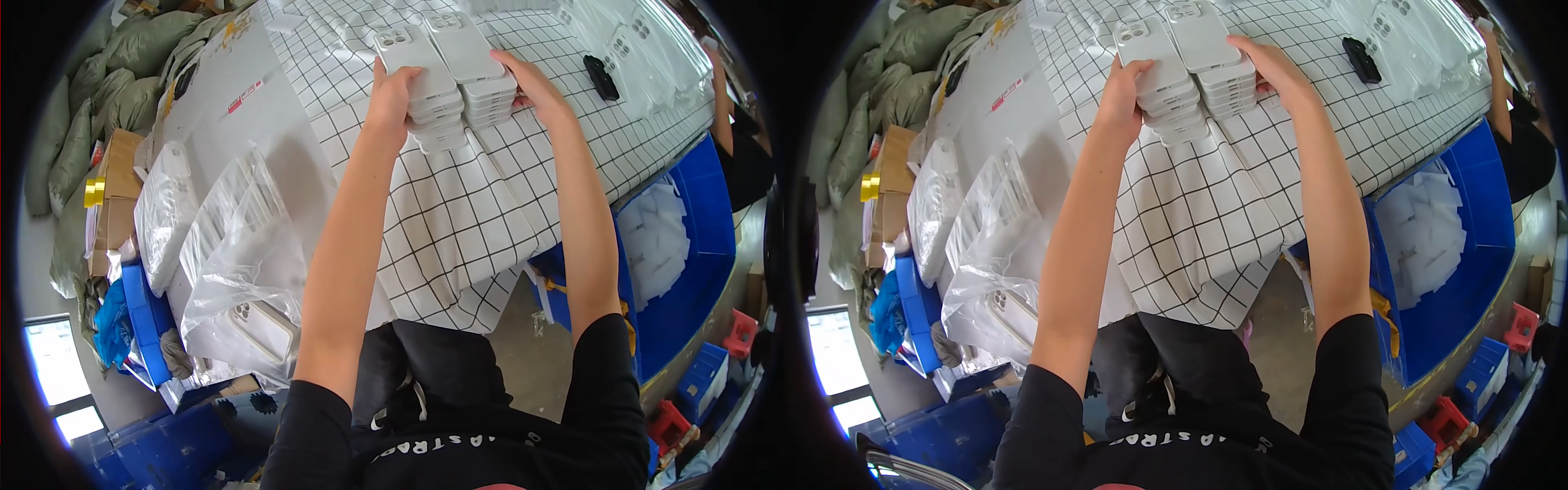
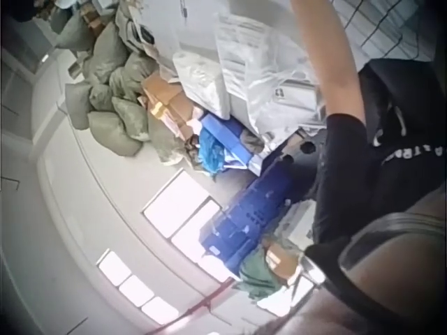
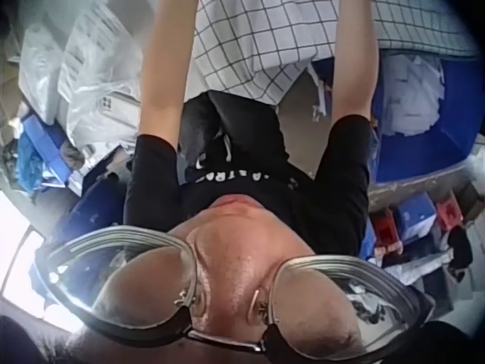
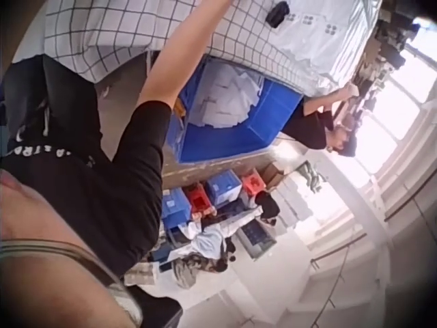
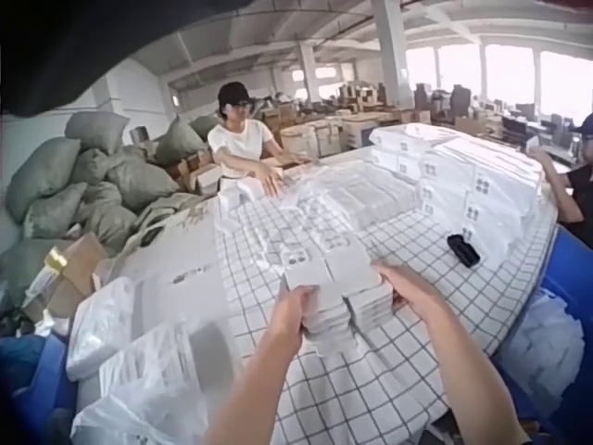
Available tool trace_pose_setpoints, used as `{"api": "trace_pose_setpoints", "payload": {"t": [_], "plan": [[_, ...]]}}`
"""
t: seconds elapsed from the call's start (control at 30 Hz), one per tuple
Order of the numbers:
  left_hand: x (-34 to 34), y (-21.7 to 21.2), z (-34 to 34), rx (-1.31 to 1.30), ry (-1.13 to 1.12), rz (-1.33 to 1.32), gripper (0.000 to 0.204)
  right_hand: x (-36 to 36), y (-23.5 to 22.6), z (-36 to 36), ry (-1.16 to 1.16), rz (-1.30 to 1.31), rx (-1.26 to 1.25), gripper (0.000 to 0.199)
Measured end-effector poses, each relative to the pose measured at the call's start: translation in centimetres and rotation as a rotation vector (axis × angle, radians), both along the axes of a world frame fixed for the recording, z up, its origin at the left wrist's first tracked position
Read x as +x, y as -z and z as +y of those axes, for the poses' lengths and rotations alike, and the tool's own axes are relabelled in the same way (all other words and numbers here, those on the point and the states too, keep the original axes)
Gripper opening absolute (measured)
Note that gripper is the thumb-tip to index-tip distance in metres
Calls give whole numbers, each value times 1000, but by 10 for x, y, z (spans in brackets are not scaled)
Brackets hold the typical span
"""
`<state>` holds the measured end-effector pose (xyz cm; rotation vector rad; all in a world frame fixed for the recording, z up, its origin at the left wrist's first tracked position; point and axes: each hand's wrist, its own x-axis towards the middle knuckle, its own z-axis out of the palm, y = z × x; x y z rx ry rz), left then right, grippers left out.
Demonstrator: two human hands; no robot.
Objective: Inspecting, stacking, and organizing plastic phone cases for packaging on a factory production line.
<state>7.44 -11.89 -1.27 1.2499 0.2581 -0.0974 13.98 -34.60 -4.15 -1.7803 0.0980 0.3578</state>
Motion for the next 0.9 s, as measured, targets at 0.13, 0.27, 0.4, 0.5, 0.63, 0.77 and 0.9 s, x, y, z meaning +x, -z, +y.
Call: {"api": "trace_pose_setpoints", "payload": {"t": [0.13,0.27,0.4,0.5,0.63,0.77,0.9], "plan": [[-3,0,3,119,20,-1,90,-7,-3,-1,-59,-8,-14,68],[-19,21,8,-27,2,-64,92,-9,-8,-4,-80,-31,9,64],[-36,21,-2,-61,-25,-65,100,-12,-13,-6,-128,-46,-30,60],[-54,16,-20,201,53,-294,110,-16,-15,-7,-133,-16,-81,58],[-57,58,-21,480,-8,-454,114,-12,-4,-1,-153,-47,-9,58],[-54,58,-20,892,-17,-479,108,-15,-1,-4,-147,-69,-2,58],[-41,51,3,896,42,-430,107,-15,-3,-6,-152,-59,10,57]]}}
